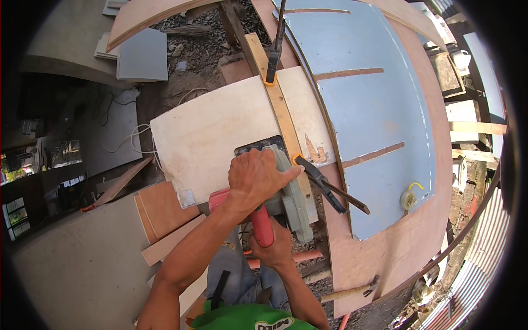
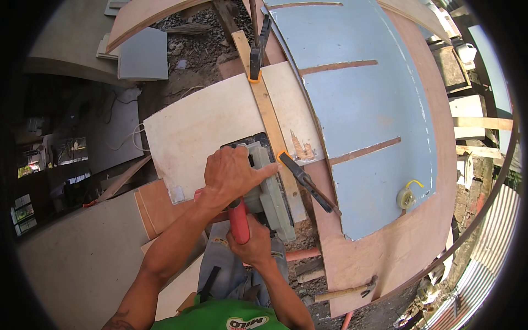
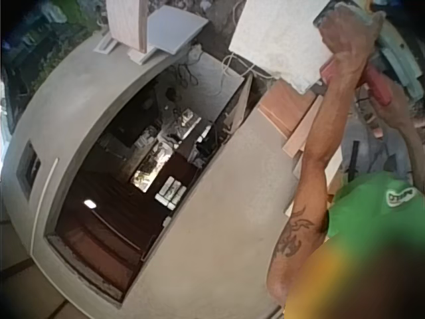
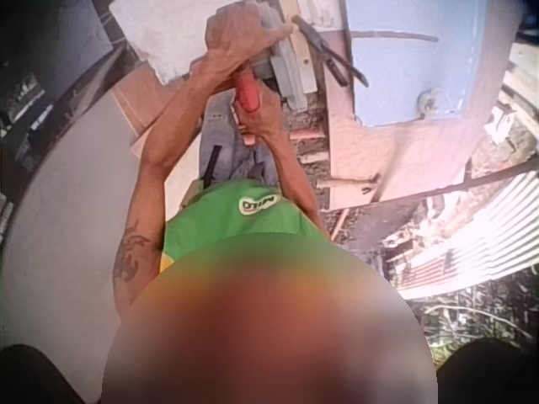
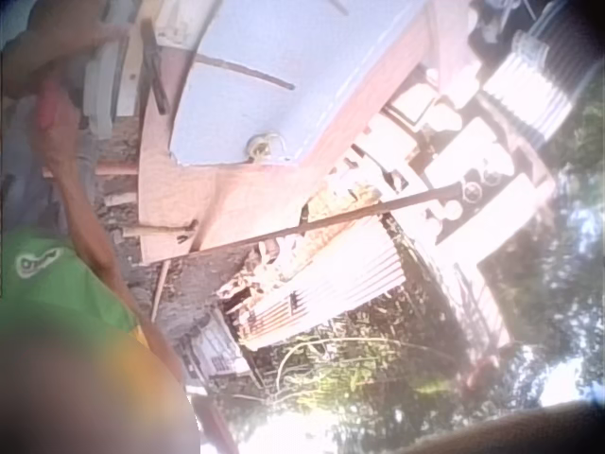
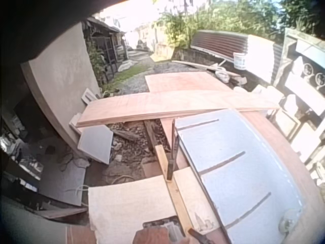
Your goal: The person positions a piece of wood against a guide and uses a circular saw to cut it.
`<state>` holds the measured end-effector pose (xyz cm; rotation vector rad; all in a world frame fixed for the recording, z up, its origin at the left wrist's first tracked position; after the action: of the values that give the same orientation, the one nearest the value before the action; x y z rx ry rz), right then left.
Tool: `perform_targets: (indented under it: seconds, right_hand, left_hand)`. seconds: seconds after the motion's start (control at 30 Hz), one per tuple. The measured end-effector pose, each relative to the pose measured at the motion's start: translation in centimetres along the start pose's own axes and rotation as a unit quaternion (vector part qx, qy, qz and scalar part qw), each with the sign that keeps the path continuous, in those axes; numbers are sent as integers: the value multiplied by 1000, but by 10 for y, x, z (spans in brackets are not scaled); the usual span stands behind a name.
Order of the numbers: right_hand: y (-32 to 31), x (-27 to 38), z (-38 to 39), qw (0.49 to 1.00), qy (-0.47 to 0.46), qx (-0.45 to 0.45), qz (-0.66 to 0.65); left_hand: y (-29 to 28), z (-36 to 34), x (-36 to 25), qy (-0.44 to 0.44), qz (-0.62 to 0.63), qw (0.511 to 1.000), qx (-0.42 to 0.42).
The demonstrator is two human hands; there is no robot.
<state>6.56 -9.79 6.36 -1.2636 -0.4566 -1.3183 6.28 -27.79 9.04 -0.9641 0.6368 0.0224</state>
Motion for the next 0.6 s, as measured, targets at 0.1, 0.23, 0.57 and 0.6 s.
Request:
perform_targets:
  seconds: [0.1,0.23,0.57,0.6]
  right_hand:
    - [0,3,-3,1000,13,3,-3]
    - [-1,6,-6,1000,3,1,-4]
    - [0,8,-13,999,-27,-15,-11]
    - [0,9,-14,999,-34,-16,-13]
  left_hand:
    - [0,0,2,1,-4,1000,-10]
    - [-4,-3,0,-9,3,1000,-9]
    - [-8,-11,-2,-26,-9,1000,-5]
    - [-8,-13,0,-46,-2,999,17]
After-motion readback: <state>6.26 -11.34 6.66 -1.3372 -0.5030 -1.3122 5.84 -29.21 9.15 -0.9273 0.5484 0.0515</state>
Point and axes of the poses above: each hand's wrist, its own z-axis away from the middle knuckle, its own y-axis out of the palm, x = y × z, the point moved 5 cm from there along -z, towards the middle knuckle, and after that the axes turned 13 degrees about z, right-handed, at the moved point
